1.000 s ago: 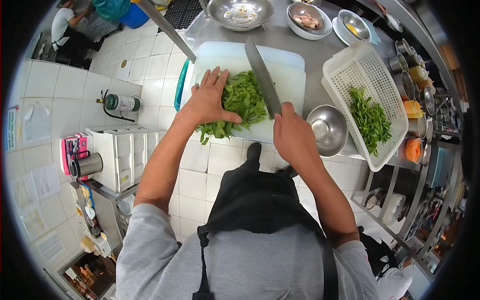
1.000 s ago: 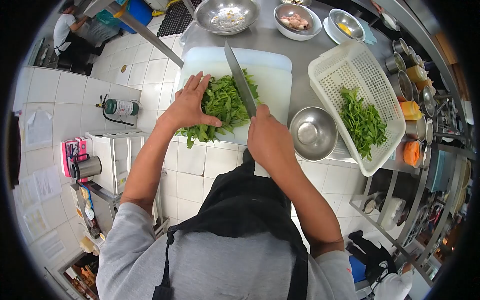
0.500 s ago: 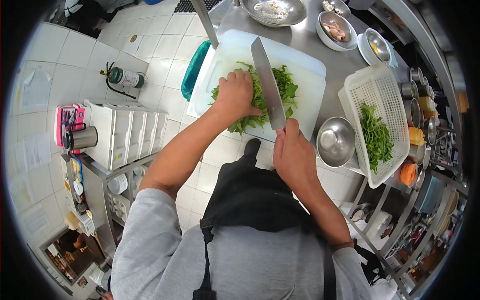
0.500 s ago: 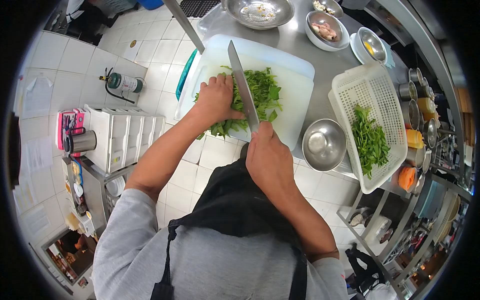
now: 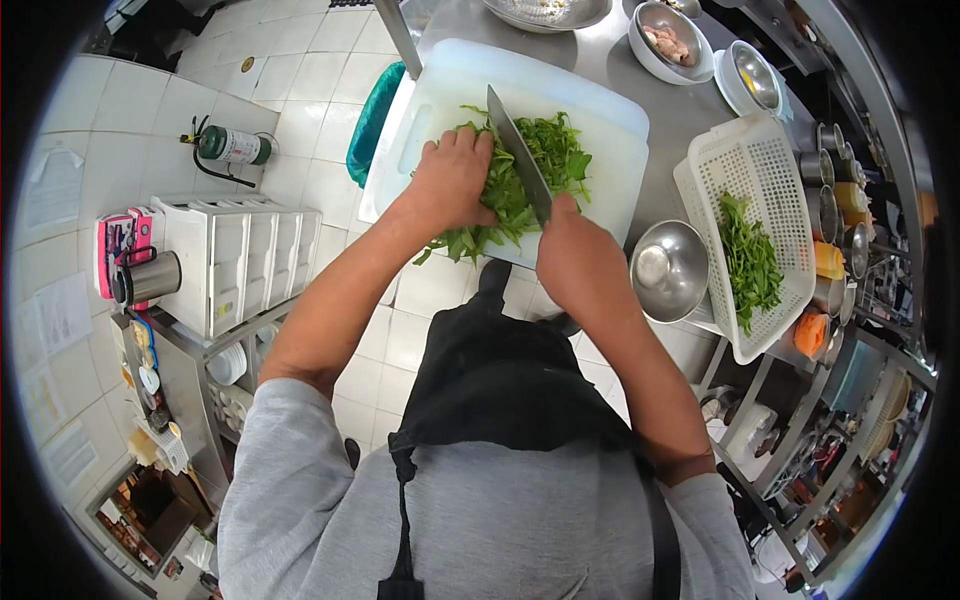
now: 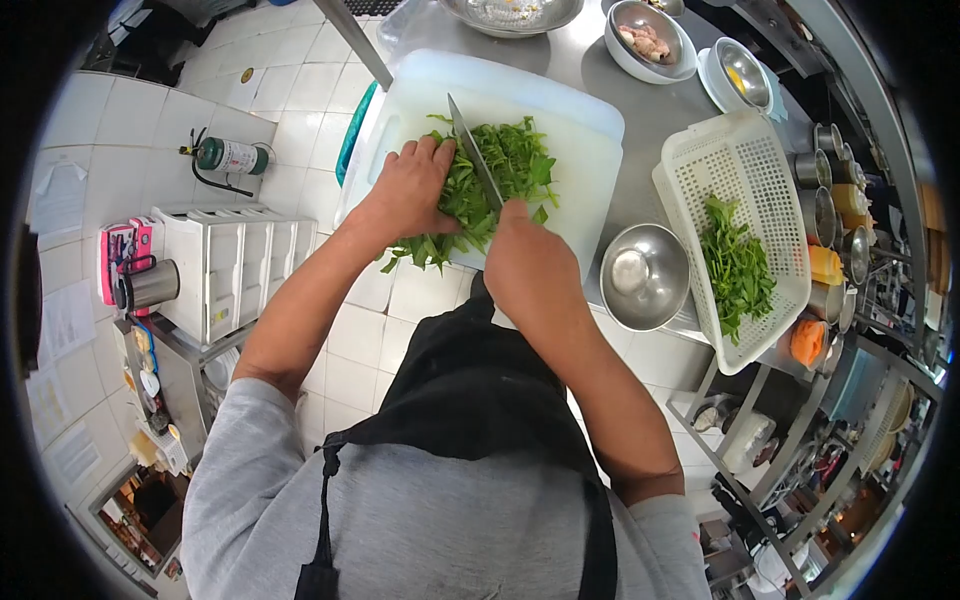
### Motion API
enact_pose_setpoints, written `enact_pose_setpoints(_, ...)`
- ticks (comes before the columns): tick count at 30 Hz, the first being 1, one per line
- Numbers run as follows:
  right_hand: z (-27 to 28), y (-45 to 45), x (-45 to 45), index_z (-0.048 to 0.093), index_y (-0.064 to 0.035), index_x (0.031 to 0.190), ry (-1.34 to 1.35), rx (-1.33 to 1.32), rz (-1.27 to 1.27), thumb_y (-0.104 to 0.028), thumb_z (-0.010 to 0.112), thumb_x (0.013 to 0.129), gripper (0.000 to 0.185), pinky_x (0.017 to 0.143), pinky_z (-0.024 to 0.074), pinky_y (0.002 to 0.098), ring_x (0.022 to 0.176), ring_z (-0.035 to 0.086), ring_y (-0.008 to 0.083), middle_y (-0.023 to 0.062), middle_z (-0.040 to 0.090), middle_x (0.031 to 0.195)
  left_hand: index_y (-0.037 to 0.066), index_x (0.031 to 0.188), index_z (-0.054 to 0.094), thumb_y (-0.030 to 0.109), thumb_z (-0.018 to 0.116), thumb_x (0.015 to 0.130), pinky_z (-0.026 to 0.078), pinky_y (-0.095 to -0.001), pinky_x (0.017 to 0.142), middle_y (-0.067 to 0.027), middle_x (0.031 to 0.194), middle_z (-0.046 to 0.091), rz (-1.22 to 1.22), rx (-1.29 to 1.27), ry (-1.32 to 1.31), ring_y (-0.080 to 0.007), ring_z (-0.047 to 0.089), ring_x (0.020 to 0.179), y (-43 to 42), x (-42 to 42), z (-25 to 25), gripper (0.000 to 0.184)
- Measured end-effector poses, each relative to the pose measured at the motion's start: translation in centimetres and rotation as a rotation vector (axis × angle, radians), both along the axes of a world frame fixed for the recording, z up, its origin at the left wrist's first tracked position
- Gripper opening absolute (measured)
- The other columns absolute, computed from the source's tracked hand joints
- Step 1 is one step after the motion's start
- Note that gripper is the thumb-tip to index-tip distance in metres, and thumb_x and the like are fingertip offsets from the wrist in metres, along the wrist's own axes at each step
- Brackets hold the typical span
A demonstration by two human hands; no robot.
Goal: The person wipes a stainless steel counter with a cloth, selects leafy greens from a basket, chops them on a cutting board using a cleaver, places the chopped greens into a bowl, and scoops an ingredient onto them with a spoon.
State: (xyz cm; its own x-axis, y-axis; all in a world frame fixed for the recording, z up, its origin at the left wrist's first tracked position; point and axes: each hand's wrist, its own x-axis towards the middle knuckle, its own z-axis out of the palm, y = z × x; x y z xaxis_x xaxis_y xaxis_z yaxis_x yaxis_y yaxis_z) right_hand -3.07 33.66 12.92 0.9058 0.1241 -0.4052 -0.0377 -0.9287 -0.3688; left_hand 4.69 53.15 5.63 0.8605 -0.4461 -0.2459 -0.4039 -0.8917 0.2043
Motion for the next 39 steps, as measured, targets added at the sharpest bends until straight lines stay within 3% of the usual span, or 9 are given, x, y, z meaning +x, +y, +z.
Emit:
enact_pose_setpoints(7,-5.4,1.5,1.3,0.052,0.0059,0.115,-0.070,-0.003,0.017,-0.005,0.055,0.095,0.024,0.077,0.0605,0.0539,0.086,0.076,0.0456,0.0292,0.074,0.089,-0.003,0.144,0.052,0.038,0.100,0.060,0.052,-0.0493,0.098,-0.0169,0.125,0.059,0.065,-0.028,-0.061,-0.0357,0.059,0.121,-0.4,-0.9,-0.6,0.105)
enact_pose_setpoints(10,-6.7,1.3,1.5,0.052,0.0054,0.116,-0.078,-0.002,0.004,-0.007,0.055,0.096,0.024,0.078,0.0602,0.0542,0.087,0.075,0.0455,0.0297,0.074,0.090,-0.001,0.154,0.047,0.037,0.098,0.063,0.050,-0.0509,0.104,-0.0182,0.133,0.058,0.140,-0.060,-0.018,-0.0380,0.057,0.127,-0.5,-1.3,-0.4,0.112)
enact_pose_setpoints(13,-5.9,-0.2,2.2,0.051,0.0038,0.117,-0.047,0.044,-0.013,-0.011,0.053,0.102,0.022,0.079,0.0593,0.0556,0.087,0.075,0.0462,0.0298,0.073,0.092,0.000,0.157,0.045,0.040,0.099,0.062,0.049,-0.0520,0.105,-0.0180,0.133,0.058,0.212,-0.074,-0.035,-0.0385,0.057,0.127,-0.6,-0.8,-0.9,0.116)
enact_pose_setpoints(19,-1.9,-1.2,1.4,0.049,0.0007,0.117,-0.140,0.084,-0.034,-0.020,0.050,0.109,0.022,0.079,0.0573,0.0586,0.085,0.073,0.0483,0.0287,0.073,0.091,0.004,0.167,0.033,0.055,0.101,0.059,0.043,-0.0583,0.114,-0.0262,0.156,0.049,0.244,-0.122,-0.054,-0.0436,0.047,0.146,0.3,-1.2,1.2,0.137)
enact_pose_setpoints(22,1.6,-0.6,-0.1,0.049,0.0007,0.116,-0.142,0.106,-0.039,-0.018,0.051,0.109,0.021,0.078,0.0577,0.0584,0.085,0.073,0.0480,0.0284,0.072,0.091,0.007,0.170,0.028,0.059,0.100,0.057,0.037,-0.0595,0.122,-0.0302,0.165,0.040,0.238,-0.348,0.038,-0.0441,0.039,0.155,3.4,-1.2,1.9,0.144)
enact_pose_setpoints(23,2.4,-0.2,-0.6,0.049,0.0010,0.116,-0.134,0.114,-0.035,-0.018,0.051,0.109,0.020,0.077,0.0579,0.0583,0.084,0.073,0.0479,0.0285,0.072,0.091,0.010,0.171,0.028,0.047,0.102,0.063,0.040,-0.0489,0.124,-0.0274,0.165,0.042,0.235,-0.437,0.051,-0.0451,0.042,0.153,4.4,-1.4,2.5,0.136)
enact_pose_setpoints(32,-1.3,1.1,-2.8,0.050,0.0030,0.110,-0.149,0.038,0.136,-0.008,0.058,0.099,0.017,0.068,0.0598,0.0539,0.073,0.073,0.0450,0.0265,0.072,0.087,0.004,0.148,0.060,0.030,0.090,0.084,0.051,-0.0442,0.109,-0.0228,0.146,0.060,0.289,-0.666,0.147,-0.0388,0.062,0.129,7.0,-3.6,0.2,0.075)
enact_pose_setpoints(37,0.8,1.0,-2.2,0.050,0.0016,0.109,-0.137,0.011,0.119,-0.010,0.056,0.102,0.015,0.069,0.0598,0.0544,0.075,0.073,0.0452,0.0258,0.072,0.090,0.002,0.101,0.078,0.019,0.079,0.090,0.057,-0.0466,0.093,-0.0213,0.121,0.070,0.220,-0.668,-0.301,-0.0406,0.069,0.109,5.2,-2.8,-0.2,0.020)
enact_pose_setpoints(39,1.6,0.9,-2.3,0.049,0.0006,0.108,-0.156,0.006,0.085,-0.011,0.055,0.104,0.014,0.069,0.0597,0.0540,0.075,0.073,0.0452,0.0254,0.072,0.091,0.002,0.098,0.078,0.017,0.080,0.089,0.057,-0.0473,0.090,-0.0199,0.114,0.071,0.231,-0.668,-0.310,-0.0402,0.069,0.104,4.7,-2.3,-0.8,0.018)
